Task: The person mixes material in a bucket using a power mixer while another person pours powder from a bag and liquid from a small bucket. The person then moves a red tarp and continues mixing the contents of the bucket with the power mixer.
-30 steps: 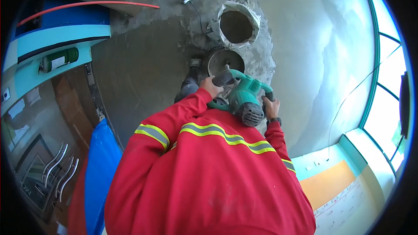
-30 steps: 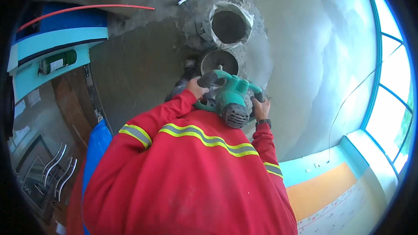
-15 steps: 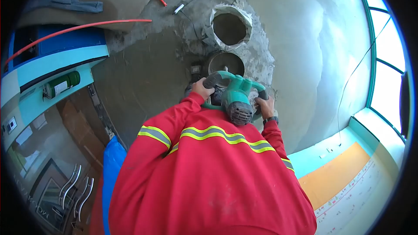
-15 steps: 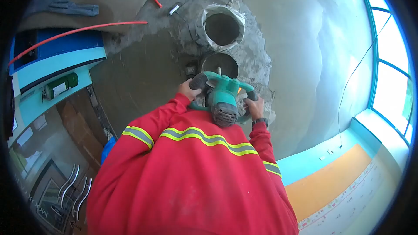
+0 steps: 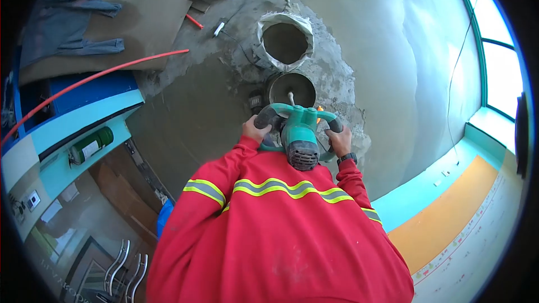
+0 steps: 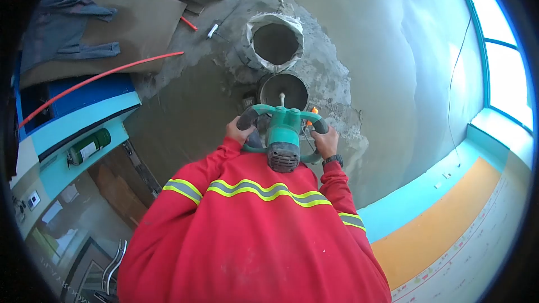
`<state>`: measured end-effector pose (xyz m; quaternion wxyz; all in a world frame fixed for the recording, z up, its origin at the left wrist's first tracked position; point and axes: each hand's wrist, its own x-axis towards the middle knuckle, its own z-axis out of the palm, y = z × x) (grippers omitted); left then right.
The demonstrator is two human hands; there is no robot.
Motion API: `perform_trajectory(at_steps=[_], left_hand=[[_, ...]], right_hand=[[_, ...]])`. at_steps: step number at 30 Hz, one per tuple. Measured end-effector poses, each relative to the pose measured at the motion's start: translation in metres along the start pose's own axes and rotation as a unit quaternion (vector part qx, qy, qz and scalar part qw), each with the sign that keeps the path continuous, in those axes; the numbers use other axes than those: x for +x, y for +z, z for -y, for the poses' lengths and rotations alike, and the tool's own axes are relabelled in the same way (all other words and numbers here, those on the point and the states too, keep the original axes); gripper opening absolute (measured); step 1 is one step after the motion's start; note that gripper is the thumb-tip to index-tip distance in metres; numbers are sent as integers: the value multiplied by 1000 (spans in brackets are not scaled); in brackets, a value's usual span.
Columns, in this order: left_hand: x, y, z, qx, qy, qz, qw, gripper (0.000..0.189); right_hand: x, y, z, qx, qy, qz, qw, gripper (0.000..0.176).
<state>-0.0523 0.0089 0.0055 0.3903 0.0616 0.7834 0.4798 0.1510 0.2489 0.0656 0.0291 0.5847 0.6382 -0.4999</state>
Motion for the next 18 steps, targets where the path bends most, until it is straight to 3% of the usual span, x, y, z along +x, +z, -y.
perform_trajectory(at_steps=[12,18], left_hand=[[-6,6,-21,-36,-23,18,999,23],[-7,17,-19,-35,-2,15,999,23]], right_hand=[[-3,-7,-6,6,-19,-24,1000,20],[-1,-18,-3,-7,-10,-15,1000,29]])
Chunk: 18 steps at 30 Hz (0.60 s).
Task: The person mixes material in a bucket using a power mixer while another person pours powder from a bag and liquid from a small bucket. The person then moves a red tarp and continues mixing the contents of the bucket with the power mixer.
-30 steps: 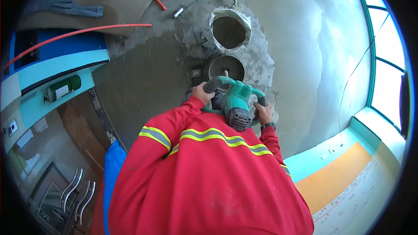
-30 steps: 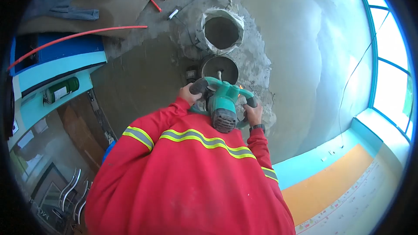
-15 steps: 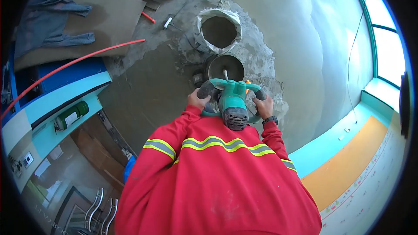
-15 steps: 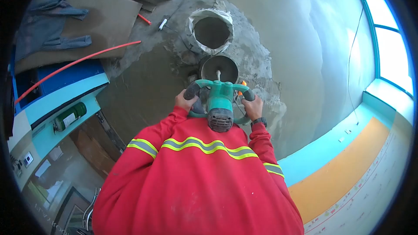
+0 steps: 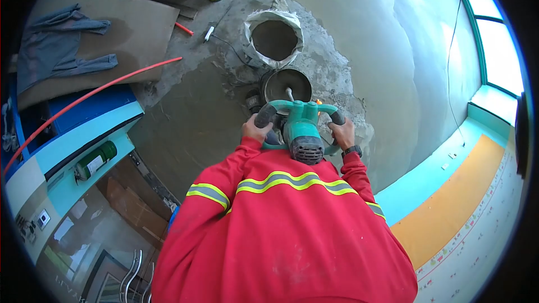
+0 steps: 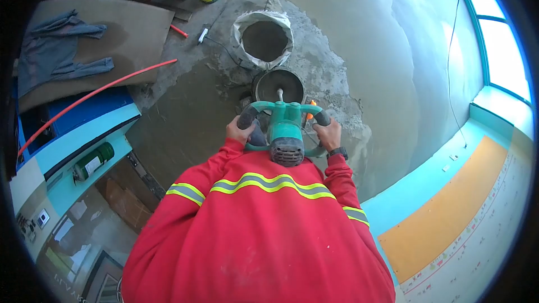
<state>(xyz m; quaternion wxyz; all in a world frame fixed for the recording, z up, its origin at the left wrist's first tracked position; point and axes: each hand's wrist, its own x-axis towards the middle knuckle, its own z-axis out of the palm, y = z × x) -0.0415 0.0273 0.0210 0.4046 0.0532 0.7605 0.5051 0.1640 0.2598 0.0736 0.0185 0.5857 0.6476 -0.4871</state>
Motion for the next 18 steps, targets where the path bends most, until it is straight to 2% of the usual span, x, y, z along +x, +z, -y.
perform_trajectory(at_steps=[6,9,18], left_hand=[[-5,8,5,-28,0,-9,1000,24],[-6,14,10,-45,15,-12,999,24],[-13,24,12,-28,-3,-21,999,26]], right_hand=[[8,-9,-1,-29,-9,12,999,29],[8,-13,-1,-9,-19,17,1000,21],[3,-23,17,-29,-11,23,999,26]])
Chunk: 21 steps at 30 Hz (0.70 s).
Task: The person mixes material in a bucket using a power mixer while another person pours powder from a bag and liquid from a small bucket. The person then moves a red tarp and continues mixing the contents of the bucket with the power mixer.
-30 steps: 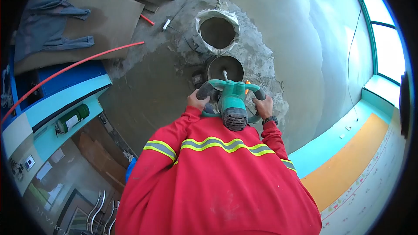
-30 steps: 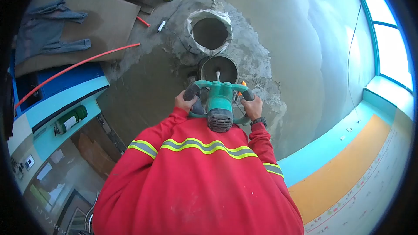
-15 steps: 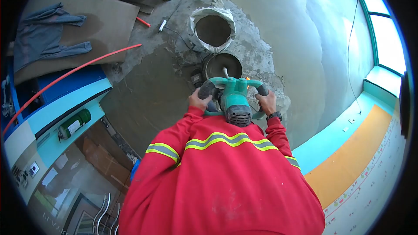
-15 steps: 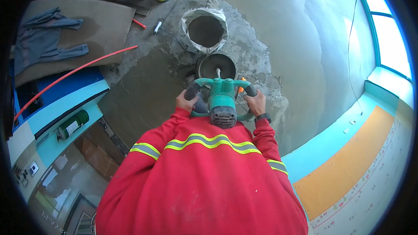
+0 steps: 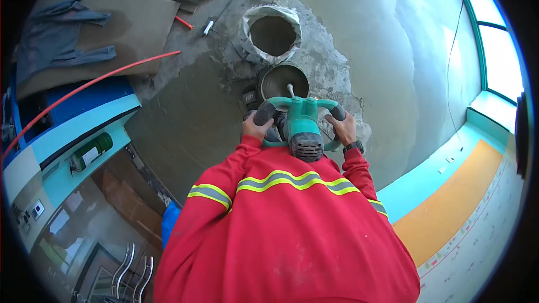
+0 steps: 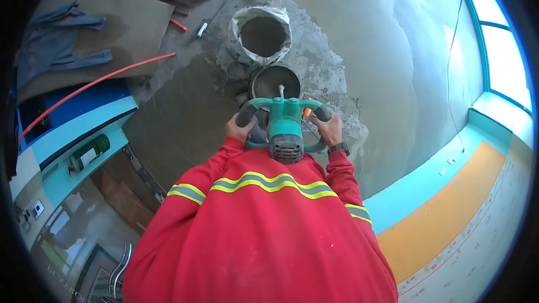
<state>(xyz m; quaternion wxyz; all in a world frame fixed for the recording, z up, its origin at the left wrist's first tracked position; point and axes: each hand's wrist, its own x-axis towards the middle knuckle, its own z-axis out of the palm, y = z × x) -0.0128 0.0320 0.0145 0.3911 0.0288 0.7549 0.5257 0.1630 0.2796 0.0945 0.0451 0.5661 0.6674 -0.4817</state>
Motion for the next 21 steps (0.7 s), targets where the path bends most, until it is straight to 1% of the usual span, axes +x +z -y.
perform_trajectory(at_steps=[3,6,7,9,12,15,21], left_hand=[[3,-1,-5,5,-19,-4,1000,26],[10,4,-4,49,56,-14,997,26],[12,6,-4,43,41,-2,998,26],[11,7,-23,32,11,19,999,26],[13,6,-31,40,19,40,998,26],[14,6,-33,43,30,34,998,27],[13,4,-24,29,29,29,999,28]], right_hand=[[-3,3,-6,17,-13,-24,999,23],[0,1,-23,29,-24,-32,999,28],[1,1,-28,39,-22,-37,998,27],[0,0,-33,59,-19,-44,997,27],[-2,1,-38,77,-22,-54,995,27],[-5,0,-34,67,-19,-62,996,25],[-3,3,-36,69,-41,-63,995,24]])
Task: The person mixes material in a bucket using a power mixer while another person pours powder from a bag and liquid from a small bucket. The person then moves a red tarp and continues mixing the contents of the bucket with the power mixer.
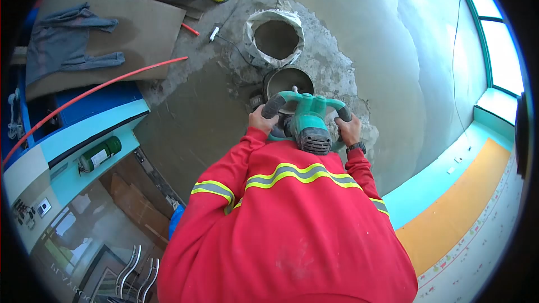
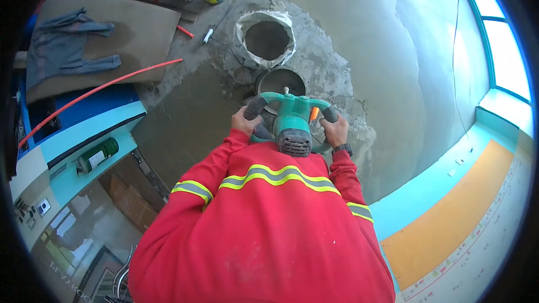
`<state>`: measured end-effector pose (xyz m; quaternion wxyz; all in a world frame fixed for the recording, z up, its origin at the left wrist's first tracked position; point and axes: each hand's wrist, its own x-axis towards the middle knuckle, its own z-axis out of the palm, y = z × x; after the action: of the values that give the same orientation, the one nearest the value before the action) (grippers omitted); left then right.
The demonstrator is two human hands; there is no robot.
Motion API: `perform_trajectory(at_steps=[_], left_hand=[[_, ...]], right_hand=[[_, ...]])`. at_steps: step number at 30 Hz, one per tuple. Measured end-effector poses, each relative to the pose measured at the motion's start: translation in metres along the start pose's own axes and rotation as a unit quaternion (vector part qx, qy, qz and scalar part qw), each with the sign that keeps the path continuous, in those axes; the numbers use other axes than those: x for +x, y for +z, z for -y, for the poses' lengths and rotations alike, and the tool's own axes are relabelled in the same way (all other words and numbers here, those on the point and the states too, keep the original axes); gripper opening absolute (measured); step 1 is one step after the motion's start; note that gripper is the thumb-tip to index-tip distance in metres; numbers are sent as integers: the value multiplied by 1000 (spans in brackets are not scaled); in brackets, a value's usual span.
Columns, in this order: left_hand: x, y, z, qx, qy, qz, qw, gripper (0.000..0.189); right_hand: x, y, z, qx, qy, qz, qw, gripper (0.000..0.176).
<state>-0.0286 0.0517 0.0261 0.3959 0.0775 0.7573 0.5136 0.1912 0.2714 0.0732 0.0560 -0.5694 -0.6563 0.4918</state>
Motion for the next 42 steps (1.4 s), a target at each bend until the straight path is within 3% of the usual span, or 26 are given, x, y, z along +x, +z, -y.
perform_trajectory(at_steps=[15,18,24,27,30,34,42], left_hand=[[-12,-1,-1,15,0,-18,1000,26],[-14,-1,9,33,34,-29,998,27],[-27,-3,19,18,-2,-60,998,30],[-36,-4,15,0,2,-54,999,31],[-40,-8,19,-138,-85,-41,986,40],[-42,-9,13,-152,-122,-68,978,50],[-62,-14,9,-254,-147,-80,953,55]], right_hand=[[7,0,-4,-14,2,37,999,25],[12,1,-10,-20,-5,40,999,26],[16,4,4,-37,-27,71,996,27],[21,4,8,-46,-33,85,995,32],[33,3,15,-52,-40,113,991,45],[47,8,35,-114,-53,134,983,69],[62,20,87,-156,-96,191,964,70]])
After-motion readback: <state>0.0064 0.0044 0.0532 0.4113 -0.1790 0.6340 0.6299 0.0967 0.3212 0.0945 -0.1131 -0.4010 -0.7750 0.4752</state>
